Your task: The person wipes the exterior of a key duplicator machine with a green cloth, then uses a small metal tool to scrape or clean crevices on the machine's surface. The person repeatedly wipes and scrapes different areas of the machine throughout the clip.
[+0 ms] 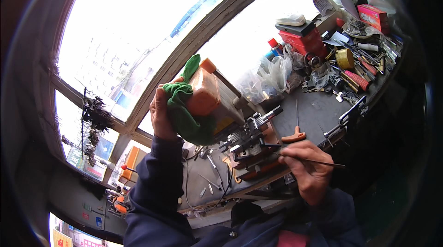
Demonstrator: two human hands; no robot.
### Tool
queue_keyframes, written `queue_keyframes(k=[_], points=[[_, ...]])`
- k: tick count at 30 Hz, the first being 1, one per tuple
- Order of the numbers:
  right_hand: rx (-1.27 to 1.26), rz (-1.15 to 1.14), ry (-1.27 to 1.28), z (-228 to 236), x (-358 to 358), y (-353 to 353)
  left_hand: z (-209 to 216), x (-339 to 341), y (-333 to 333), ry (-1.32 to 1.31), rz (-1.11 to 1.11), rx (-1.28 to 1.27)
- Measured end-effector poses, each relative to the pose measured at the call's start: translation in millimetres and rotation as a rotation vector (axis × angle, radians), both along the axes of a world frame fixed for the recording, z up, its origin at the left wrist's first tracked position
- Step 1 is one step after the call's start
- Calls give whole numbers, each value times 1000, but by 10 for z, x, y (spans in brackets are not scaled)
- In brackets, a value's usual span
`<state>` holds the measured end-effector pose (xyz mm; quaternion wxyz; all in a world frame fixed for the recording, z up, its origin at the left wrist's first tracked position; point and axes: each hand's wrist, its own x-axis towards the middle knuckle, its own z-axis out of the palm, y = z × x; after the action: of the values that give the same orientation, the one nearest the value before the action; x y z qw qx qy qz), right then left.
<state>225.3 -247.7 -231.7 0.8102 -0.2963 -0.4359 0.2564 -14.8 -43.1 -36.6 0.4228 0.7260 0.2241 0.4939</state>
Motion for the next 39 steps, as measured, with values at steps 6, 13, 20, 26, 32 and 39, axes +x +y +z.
queue_keyframes(k=[6, 13, 20, 26, 32, 39], points=[[258, -88, -82, 850, -212, 918, -292, -26, 111, -237, 6, 25], [297, -66, -29, 872, -337, 1183, -351, -19, 106, -264, 125, 109], [319, -117, 37, 827, -298, 1216, -345, 23, 82, -209, 160, 212], [342, -128, -29, 839, -347, 1288, -350, 80, 39, -205, 178, 199], [378, -148, -40, 830, -393, 1339, -307, 62, 55, -128, 197, 240], [402, -213, -61, 809, -409, 1353, -337, 42, 78, -160, 197, 263]])
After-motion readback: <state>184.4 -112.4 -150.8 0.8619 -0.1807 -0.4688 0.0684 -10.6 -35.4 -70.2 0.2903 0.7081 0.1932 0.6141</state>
